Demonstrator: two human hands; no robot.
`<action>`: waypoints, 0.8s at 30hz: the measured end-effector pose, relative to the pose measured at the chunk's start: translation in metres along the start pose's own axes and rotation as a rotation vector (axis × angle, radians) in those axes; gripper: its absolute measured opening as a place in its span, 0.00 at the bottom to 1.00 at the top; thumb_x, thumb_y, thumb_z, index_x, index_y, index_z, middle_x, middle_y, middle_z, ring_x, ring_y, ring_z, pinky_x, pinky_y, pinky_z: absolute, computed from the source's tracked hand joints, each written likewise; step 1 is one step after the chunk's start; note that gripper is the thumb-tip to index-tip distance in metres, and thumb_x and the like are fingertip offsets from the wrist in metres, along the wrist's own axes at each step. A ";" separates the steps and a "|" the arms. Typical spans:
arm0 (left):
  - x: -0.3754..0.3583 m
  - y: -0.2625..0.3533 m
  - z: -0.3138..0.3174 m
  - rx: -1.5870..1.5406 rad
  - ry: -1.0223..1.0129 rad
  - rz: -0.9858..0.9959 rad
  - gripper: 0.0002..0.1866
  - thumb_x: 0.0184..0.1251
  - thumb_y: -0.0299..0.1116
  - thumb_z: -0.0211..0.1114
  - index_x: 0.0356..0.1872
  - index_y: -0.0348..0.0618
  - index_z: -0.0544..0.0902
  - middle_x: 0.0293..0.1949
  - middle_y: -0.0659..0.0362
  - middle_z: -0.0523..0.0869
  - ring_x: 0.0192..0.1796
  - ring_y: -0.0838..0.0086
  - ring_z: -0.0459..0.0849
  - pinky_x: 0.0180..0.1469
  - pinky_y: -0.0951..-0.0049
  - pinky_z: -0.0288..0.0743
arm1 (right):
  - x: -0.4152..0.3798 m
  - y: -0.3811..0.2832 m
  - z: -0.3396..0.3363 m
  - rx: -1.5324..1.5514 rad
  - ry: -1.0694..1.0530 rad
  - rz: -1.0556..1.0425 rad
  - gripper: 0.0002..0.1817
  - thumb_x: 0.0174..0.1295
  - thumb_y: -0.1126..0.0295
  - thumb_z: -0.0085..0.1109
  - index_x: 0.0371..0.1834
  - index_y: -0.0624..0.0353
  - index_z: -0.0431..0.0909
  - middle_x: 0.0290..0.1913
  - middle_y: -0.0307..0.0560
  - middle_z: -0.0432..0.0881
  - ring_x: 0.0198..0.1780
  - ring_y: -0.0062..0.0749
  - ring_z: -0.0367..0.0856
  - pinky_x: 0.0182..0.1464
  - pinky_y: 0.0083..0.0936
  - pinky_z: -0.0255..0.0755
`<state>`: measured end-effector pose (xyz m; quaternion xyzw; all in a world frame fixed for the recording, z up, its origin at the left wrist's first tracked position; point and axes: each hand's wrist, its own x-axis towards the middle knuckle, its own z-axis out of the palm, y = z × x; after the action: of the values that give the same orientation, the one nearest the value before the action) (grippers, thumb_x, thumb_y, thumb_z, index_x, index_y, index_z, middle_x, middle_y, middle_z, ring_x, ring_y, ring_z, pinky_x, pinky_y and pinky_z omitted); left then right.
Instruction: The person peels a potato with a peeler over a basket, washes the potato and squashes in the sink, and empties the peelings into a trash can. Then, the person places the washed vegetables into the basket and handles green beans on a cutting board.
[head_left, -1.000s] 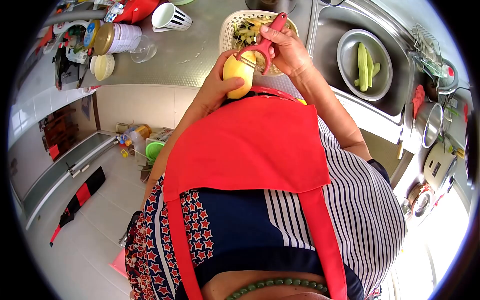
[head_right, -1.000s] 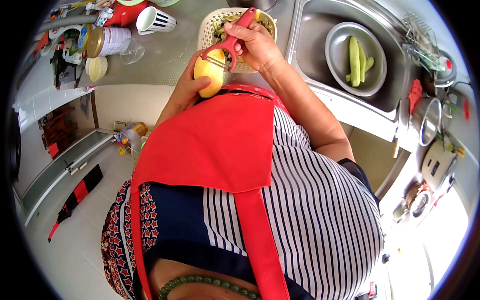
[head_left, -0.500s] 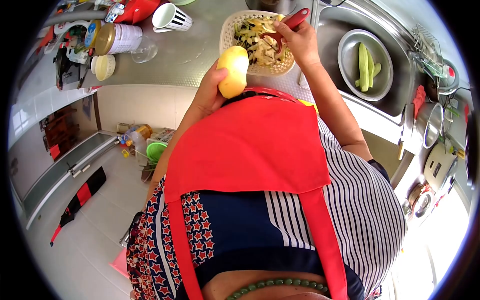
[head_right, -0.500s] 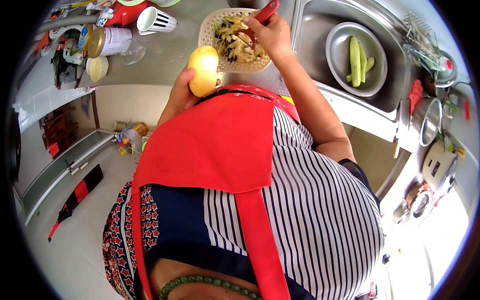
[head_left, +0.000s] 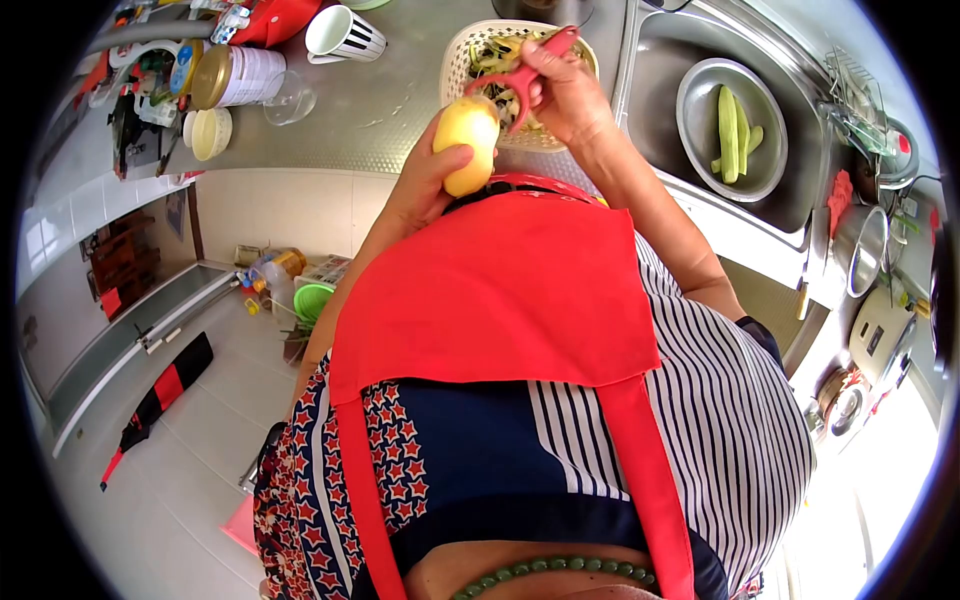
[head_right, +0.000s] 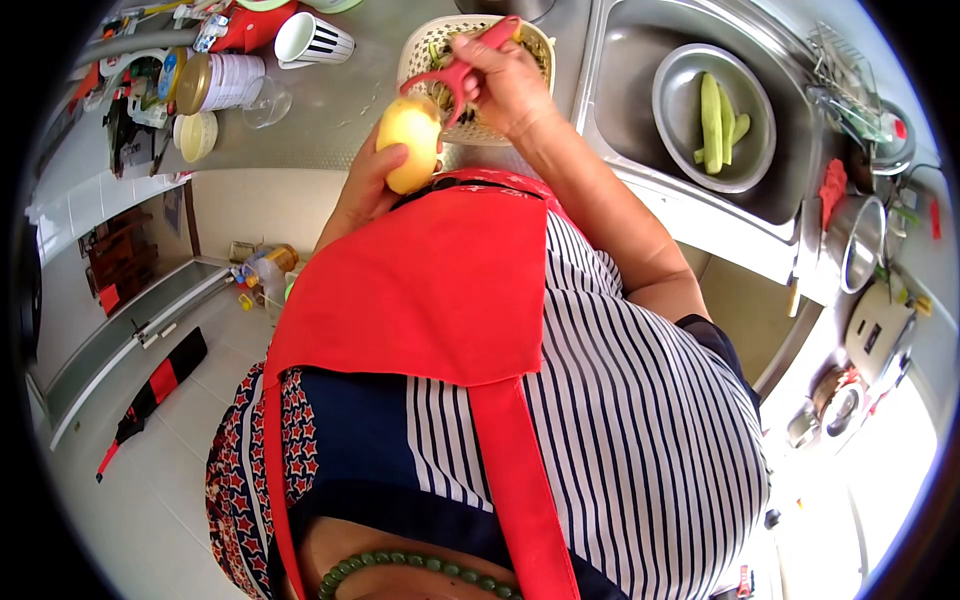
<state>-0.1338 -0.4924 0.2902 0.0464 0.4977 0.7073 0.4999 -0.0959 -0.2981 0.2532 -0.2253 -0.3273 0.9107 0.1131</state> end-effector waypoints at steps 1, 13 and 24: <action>-0.004 0.002 -0.002 -0.028 -0.023 0.004 0.35 0.49 0.35 0.66 0.60 0.41 0.64 0.47 0.53 0.76 0.45 0.67 0.79 0.45 0.69 0.78 | 0.006 0.002 -0.009 -0.034 0.053 -0.041 0.07 0.58 0.68 0.63 0.28 0.58 0.76 0.22 0.39 0.78 0.18 0.17 0.70 0.20 0.13 0.62; 0.001 0.002 -0.013 -0.259 0.001 -0.128 0.29 0.57 0.43 0.56 0.59 0.39 0.66 0.48 0.48 0.77 0.43 0.61 0.80 0.45 0.64 0.78 | 0.011 -0.022 -0.026 -0.287 0.038 -0.093 0.07 0.59 0.67 0.61 0.33 0.56 0.75 0.27 0.39 0.79 0.22 0.17 0.69 0.26 0.13 0.64; 0.005 -0.008 -0.016 -0.112 0.115 -0.115 0.31 0.58 0.48 0.54 0.60 0.39 0.65 0.49 0.49 0.78 0.43 0.59 0.81 0.42 0.65 0.77 | -0.004 -0.006 0.017 0.115 -0.146 0.102 0.07 0.59 0.68 0.61 0.30 0.58 0.76 0.25 0.41 0.79 0.20 0.19 0.70 0.22 0.14 0.64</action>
<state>-0.1400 -0.4990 0.2744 -0.0508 0.4869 0.7057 0.5122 -0.1006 -0.3043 0.2698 -0.1679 -0.2701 0.9465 0.0552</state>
